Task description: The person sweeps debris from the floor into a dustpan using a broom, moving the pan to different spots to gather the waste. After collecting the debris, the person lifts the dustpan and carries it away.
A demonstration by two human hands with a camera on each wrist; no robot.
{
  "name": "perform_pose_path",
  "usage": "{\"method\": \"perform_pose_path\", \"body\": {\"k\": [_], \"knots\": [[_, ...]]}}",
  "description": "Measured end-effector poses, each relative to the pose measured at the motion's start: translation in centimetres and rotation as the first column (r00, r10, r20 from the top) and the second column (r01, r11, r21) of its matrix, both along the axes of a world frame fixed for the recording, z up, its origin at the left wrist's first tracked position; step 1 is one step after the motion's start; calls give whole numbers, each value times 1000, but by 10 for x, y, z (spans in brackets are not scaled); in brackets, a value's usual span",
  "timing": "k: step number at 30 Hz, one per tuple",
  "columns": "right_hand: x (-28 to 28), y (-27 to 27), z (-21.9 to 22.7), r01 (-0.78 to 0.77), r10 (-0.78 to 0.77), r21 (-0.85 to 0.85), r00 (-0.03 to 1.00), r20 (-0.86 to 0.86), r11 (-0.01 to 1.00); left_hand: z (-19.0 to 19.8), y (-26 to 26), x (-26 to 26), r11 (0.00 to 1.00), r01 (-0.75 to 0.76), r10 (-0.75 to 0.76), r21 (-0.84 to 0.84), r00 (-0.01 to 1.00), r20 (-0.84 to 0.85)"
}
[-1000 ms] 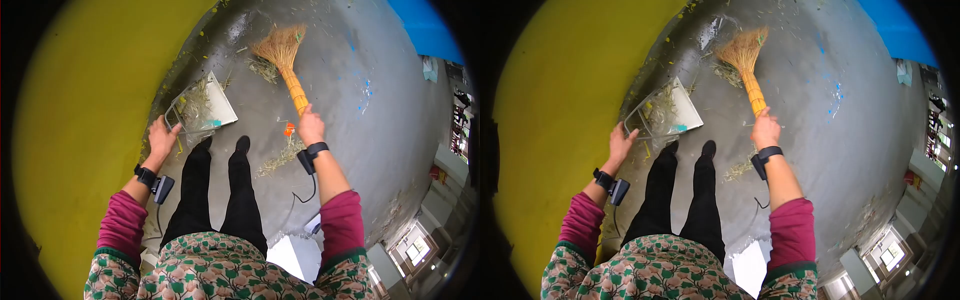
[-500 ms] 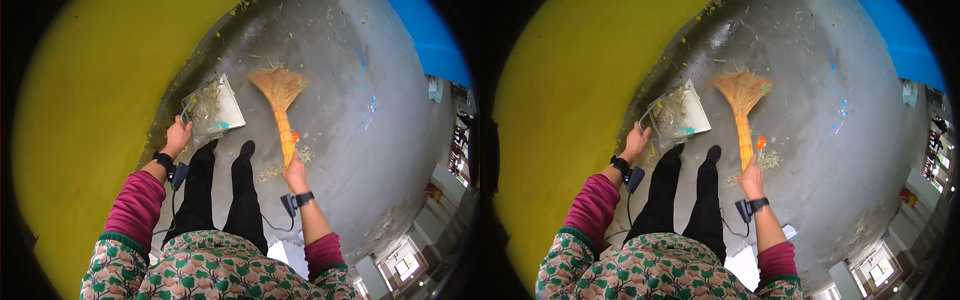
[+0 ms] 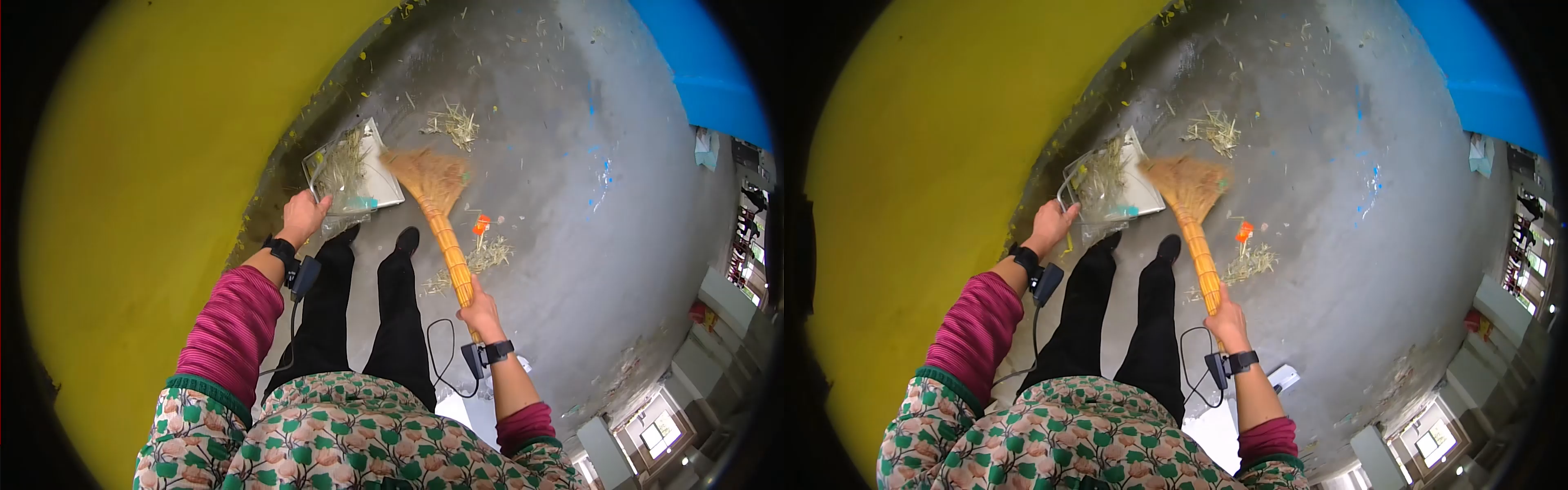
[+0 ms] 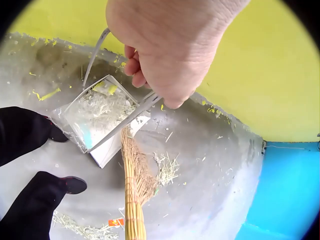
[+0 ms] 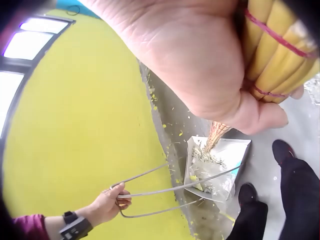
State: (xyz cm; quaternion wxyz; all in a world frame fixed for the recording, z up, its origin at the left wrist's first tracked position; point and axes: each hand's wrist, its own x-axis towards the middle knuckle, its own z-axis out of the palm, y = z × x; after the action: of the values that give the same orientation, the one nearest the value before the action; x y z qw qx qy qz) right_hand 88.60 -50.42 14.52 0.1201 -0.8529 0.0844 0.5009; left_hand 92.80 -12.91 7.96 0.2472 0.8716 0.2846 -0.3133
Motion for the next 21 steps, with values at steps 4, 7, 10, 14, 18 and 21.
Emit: {"method": "perform_pose_path", "body": {"k": [4, 7, 10, 14, 18, 21], "knots": [[-30, -22, -16, 384, -378, -47, 921, 94, 922, 5, 12, 4, 996, 66, -66, 60, 998, -13], [-23, -8, -38, 590, -590, -26, 807, -10, 807, 1, 29, -3, 992, 91, -94, 82, 995, 34], [-73, 39, -64, 439, -439, -16, 897, -43, 898, -3, 39, -18, 984, 97, -104, 150, 994, 39], [-79, 78, -22, 649, -551, 138, 724, -415, 748, -8, 51, -32, 993, 37, -38, 115, 999, 7], [-38, 73, 7, 550, -503, 156, 824, -262, 820, -8, 47, -45, 994, -5, 3, 106, 1000, 12], [-3, 52, -53, 335, -337, 93, 941, 12, 938, -8, 46, -41, 996, -22, 22, 91, 1000, 6]]}}
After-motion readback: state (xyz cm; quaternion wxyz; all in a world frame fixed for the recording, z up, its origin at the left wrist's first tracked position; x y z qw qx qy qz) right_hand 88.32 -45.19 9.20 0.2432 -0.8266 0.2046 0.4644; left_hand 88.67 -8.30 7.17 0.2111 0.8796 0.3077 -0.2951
